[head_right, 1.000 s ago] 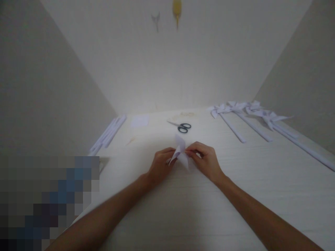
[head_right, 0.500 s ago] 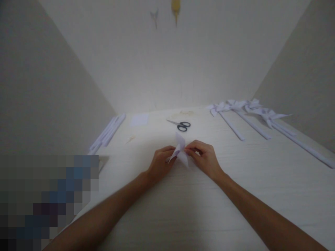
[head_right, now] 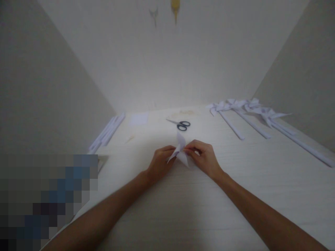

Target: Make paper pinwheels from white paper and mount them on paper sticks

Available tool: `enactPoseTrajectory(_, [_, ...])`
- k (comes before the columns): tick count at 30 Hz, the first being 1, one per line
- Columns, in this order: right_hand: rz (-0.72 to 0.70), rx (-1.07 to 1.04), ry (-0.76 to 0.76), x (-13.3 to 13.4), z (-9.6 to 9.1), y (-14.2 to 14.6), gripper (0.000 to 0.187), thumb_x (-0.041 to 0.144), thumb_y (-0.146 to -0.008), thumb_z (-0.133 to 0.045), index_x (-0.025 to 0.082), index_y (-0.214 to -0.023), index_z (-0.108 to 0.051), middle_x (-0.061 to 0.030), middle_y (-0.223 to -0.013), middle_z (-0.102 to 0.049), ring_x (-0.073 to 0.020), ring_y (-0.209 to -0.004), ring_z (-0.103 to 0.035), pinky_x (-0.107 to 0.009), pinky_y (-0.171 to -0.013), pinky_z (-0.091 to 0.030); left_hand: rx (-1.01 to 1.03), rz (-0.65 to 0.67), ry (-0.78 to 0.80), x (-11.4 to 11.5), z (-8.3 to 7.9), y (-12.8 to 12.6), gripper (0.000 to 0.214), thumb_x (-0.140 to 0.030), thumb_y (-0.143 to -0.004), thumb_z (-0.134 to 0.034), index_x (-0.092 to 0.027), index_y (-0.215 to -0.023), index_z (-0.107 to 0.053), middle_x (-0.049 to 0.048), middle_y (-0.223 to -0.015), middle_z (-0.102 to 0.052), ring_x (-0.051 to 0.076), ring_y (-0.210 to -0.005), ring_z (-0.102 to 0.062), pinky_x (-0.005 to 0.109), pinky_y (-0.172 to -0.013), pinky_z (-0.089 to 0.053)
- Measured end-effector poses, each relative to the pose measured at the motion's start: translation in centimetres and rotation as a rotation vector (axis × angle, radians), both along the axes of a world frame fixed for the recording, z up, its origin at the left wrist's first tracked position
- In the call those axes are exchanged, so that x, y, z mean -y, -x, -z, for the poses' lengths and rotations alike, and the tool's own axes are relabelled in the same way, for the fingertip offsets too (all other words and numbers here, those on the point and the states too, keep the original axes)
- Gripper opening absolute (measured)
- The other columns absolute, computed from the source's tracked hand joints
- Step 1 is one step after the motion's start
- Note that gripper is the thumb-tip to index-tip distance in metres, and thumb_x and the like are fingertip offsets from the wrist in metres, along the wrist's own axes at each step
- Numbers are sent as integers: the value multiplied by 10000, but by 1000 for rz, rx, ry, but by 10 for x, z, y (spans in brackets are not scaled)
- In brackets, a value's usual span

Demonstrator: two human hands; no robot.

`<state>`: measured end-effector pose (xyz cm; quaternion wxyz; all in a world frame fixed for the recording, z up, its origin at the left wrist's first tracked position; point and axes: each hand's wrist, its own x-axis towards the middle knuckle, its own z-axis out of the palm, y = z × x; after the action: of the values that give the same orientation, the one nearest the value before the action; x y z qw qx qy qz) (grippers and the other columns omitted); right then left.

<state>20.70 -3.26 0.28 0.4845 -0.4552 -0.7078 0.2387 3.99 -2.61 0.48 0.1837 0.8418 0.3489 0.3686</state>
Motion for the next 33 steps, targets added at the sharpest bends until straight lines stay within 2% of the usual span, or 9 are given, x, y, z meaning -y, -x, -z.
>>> enactPoseTrajectory(7, [-15,-5,7,0,1,-1,57,222,-703,-588,189,-659,-600,1,-630,-597,-114,-571,-528,-227,-525,-411,5,10,-7,0,2,0,222,-133,-769,-427,-154,-809,-644,82,-840,-640,144,-744,-592,256,-680,-462])
enactPoseTrajectory(13, [-34,-64,-16,-6,6,0,66,228,-701,-589,182,-655,-600,-9,-649,-597,-123,-606,-532,-245,-561,-414,43,-64,58,-1,0,0,169,-93,-719,-456,-133,-664,-611,55,-707,-621,120,-645,-552,240,-632,-437])
enactPoseTrajectory(15, [-37,-88,38,-8,5,0,78,241,-689,-599,177,-646,-602,-10,-641,-597,-123,-601,-529,-244,-549,-407,106,-43,182,-3,-1,0,154,-81,-698,-458,-131,-631,-588,32,-643,-596,109,-610,-536,234,-611,-428])
enactPoseTrajectory(20, [-51,-208,266,-10,0,1,145,312,-639,-635,170,-630,-609,3,-562,-579,-108,-511,-499,-230,-473,-381,387,89,661,-9,-2,0,69,-120,-681,-486,-121,-642,-543,-17,-574,-537,73,-518,-513,206,-554,-410])
enactPoseTrajectory(29, [-76,-470,411,-15,13,2,142,292,-602,-667,173,-661,-617,19,-567,-595,-80,-471,-495,-207,-451,-371,376,235,923,-13,-5,1,185,-225,-748,-450,-113,-613,-511,-21,-543,-524,46,-431,-477,180,-438,-304])
enactPoseTrajectory(33, [-102,-524,472,-13,10,4,160,294,-591,-675,164,-663,-614,6,-572,-608,-105,-504,-534,-233,-491,-407,429,275,1052,-13,-3,1,251,-284,-774,-417,-109,-617,-507,-3,-530,-535,52,-401,-478,193,-421,-284])
